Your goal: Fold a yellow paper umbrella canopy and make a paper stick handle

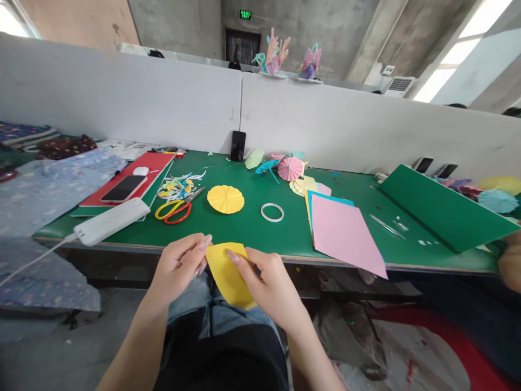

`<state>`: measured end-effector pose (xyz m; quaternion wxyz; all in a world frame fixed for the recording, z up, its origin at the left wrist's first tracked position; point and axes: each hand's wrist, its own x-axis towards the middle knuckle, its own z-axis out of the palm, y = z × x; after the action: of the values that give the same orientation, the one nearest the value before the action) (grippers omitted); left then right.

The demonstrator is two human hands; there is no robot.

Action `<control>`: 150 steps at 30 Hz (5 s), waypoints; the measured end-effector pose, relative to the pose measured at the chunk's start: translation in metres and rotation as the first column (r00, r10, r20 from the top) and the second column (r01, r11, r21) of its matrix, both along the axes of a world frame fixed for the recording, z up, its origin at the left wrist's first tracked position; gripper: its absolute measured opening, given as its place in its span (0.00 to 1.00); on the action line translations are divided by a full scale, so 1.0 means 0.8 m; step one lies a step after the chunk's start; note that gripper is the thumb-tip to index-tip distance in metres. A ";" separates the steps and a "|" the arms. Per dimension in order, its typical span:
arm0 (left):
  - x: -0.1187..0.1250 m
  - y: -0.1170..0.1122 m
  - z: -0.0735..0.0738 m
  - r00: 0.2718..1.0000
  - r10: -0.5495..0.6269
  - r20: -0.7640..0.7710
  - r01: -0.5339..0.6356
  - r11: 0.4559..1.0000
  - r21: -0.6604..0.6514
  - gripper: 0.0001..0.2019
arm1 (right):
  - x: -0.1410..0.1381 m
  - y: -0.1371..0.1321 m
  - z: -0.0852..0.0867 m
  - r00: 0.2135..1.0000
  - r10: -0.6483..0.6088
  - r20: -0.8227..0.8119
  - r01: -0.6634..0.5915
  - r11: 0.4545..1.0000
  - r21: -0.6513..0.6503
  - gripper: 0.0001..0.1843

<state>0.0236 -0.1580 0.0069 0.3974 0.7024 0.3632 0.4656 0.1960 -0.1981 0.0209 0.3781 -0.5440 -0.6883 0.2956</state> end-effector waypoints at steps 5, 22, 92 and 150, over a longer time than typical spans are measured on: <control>0.002 -0.001 0.003 0.999 0.037 -0.039 -0.035 0.998 0.048 0.19 | 0.002 -0.003 -0.001 1.000 0.008 -0.001 -0.008 1.000 0.007 0.22; -0.002 -0.003 0.000 1.000 -0.018 -0.010 0.018 1.000 0.011 0.20 | 0.005 -0.006 -0.001 0.999 -0.016 0.030 0.015 0.999 0.028 0.22; 0.014 0.131 0.077 0.912 -0.263 -0.315 0.211 0.959 -0.188 0.16 | 0.028 0.155 0.070 0.924 0.349 0.155 -0.337 0.936 -0.102 0.20; 0.013 0.299 0.084 0.873 -0.156 -0.462 0.217 0.973 0.082 0.14 | 0.040 0.309 0.070 0.989 0.105 -0.108 -0.110 0.993 -0.048 0.05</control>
<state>0.0338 0.0811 0.0742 0.2979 0.8478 0.3446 0.2714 0.2283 0.0492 0.0773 0.3827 -0.4996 -0.6875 0.3623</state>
